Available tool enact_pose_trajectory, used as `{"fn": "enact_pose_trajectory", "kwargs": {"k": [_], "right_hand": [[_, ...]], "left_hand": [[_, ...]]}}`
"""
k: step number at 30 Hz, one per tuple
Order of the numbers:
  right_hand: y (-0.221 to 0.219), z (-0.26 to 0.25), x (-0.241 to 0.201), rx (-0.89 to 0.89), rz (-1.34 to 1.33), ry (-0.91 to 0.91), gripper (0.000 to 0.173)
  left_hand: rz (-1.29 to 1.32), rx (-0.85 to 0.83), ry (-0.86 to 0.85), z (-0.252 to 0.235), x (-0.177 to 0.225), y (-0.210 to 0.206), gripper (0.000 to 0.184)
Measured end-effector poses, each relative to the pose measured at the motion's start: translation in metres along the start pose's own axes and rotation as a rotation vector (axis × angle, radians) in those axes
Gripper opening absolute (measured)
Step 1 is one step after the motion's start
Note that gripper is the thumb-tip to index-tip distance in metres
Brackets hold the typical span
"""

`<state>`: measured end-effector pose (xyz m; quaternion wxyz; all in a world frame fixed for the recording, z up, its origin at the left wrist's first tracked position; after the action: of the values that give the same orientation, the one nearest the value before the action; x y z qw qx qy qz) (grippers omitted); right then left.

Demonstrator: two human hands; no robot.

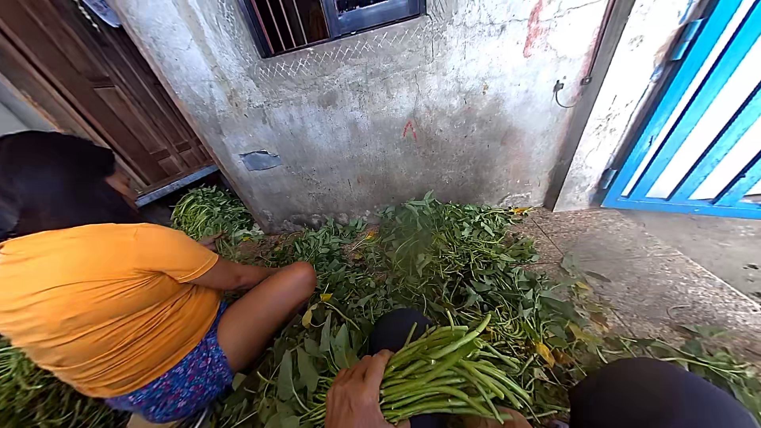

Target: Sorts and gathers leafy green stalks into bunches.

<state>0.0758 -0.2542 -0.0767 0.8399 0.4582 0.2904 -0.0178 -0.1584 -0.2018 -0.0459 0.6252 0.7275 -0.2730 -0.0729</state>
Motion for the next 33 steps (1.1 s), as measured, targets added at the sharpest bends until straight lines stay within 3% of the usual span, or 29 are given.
{"fn": "enact_pose_trajectory", "kwargs": {"k": [3,5,9,15,17,19,23,26,29,31,33], "right_hand": [[-0.036,-0.051,0.041,0.239,-0.212,0.055,0.095],[-0.035,-0.062,0.034,0.253,-0.409,0.184,0.088],[-0.023,-0.063,0.02,0.309,-0.785,0.39,0.059],[0.028,-0.046,-0.004,0.469,-0.749,0.739,0.063],[0.047,-0.041,-0.022,0.385,-0.971,0.923,0.057],[0.061,-0.043,-0.037,0.374,-1.126,1.025,0.064],[0.076,-0.059,-0.063,0.679,-1.132,0.917,0.075],[0.087,-0.063,-0.08,0.833,-1.113,0.786,0.078],[0.092,-0.059,-0.085,0.821,-1.11,0.745,0.076],[0.093,-0.059,-0.083,0.801,-1.117,0.729,0.075],[0.094,-0.06,-0.079,0.821,-1.127,0.713,0.063]], "left_hand": [[0.052,0.022,-0.02,-0.002,-0.001,-0.004,0.077],[0.094,0.019,-0.037,-0.001,-0.002,-0.004,0.077],[0.222,-0.008,-0.029,-0.001,-0.009,-0.004,0.082],[0.702,-0.172,-0.066,-0.012,-0.035,-0.006,0.086],[0.813,-0.194,-0.098,-0.015,-0.031,-0.003,0.085],[0.891,-0.214,-0.112,-0.017,-0.025,-0.001,0.088],[0.948,-0.149,-0.023,-0.017,-0.009,-0.009,0.079],[0.86,-0.032,0.045,-0.01,0.006,-0.013,0.102],[0.94,0.056,-0.024,-0.005,0.011,-0.017,0.119],[1.098,0.041,-0.092,-0.006,0.011,-0.016,0.1],[1.258,-0.086,-0.115,-0.01,0.006,-0.009,0.084]]}}
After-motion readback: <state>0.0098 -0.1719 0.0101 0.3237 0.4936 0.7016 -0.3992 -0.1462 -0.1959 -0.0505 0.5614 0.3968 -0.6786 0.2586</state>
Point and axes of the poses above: each hand's wrist, its own z-axis away from the middle knuckle, its own y-axis out of the back of the hand, x = y × z, the point moved 1 cm from there along -z, towards the middle knuckle, and after that the axes turned 13 degrees about -x, right-handed, at the moved point
